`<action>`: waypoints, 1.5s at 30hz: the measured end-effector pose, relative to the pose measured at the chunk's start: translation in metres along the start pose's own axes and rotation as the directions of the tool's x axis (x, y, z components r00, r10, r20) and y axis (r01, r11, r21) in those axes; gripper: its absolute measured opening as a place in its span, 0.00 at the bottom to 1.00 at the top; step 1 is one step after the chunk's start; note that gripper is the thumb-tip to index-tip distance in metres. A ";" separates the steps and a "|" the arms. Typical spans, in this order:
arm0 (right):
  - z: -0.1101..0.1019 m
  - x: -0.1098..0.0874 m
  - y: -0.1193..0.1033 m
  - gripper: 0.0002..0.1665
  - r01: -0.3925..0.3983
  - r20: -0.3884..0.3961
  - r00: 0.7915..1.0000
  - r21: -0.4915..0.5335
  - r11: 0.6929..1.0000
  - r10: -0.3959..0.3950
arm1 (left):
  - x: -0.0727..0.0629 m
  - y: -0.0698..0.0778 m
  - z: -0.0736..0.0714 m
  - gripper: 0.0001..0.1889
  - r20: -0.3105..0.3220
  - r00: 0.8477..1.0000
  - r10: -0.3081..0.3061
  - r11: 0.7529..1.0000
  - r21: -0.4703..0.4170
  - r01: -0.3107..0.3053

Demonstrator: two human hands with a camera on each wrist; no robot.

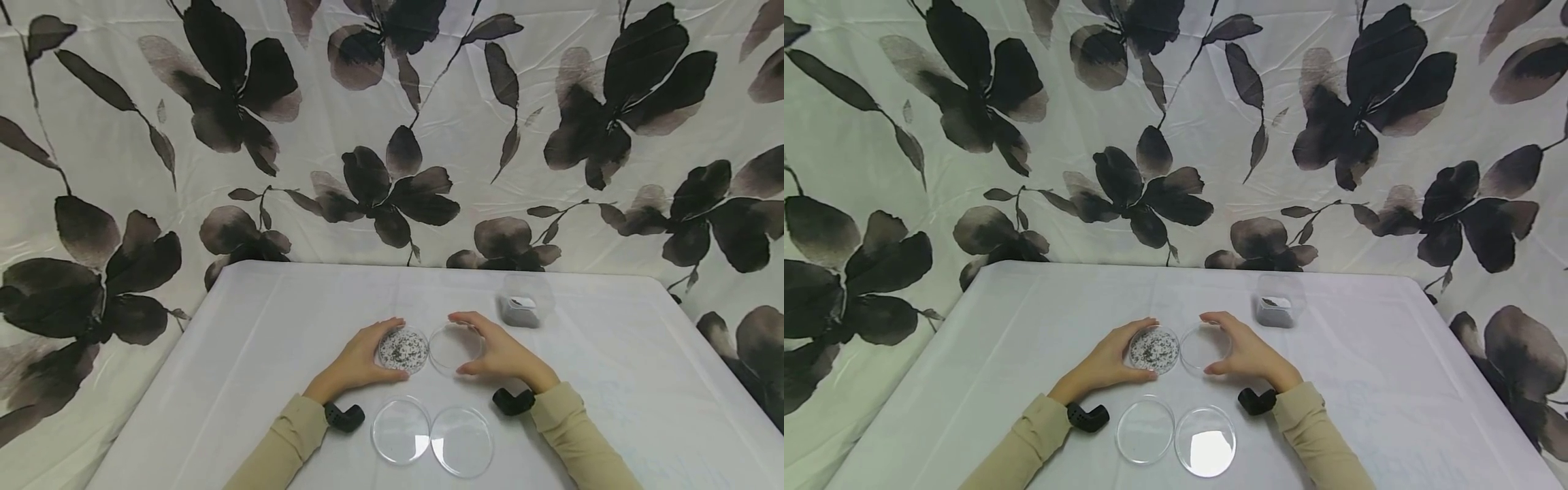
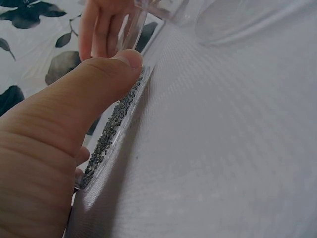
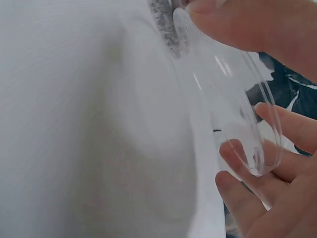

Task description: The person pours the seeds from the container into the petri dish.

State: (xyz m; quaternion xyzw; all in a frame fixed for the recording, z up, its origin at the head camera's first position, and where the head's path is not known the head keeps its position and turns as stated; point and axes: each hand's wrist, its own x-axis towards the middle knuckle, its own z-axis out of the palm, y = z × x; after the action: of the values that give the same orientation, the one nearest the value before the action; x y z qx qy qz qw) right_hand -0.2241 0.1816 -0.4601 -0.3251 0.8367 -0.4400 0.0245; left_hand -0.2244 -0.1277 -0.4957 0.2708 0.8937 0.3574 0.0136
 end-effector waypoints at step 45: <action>-0.002 0.039 -0.053 0.51 0.050 -0.035 0.998 0.136 0.989 -0.046 | 0.000 -0.001 0.001 0.52 -0.022 0.999 0.043 0.999 -0.025 -0.044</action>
State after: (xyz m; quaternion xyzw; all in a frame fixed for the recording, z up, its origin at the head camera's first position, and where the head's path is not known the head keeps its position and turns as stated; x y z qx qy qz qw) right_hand -0.2275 0.1396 -0.4094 -0.3357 0.7969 -0.5017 0.0227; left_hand -0.2251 -0.1282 -0.4970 0.2860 0.8832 0.3717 -0.0005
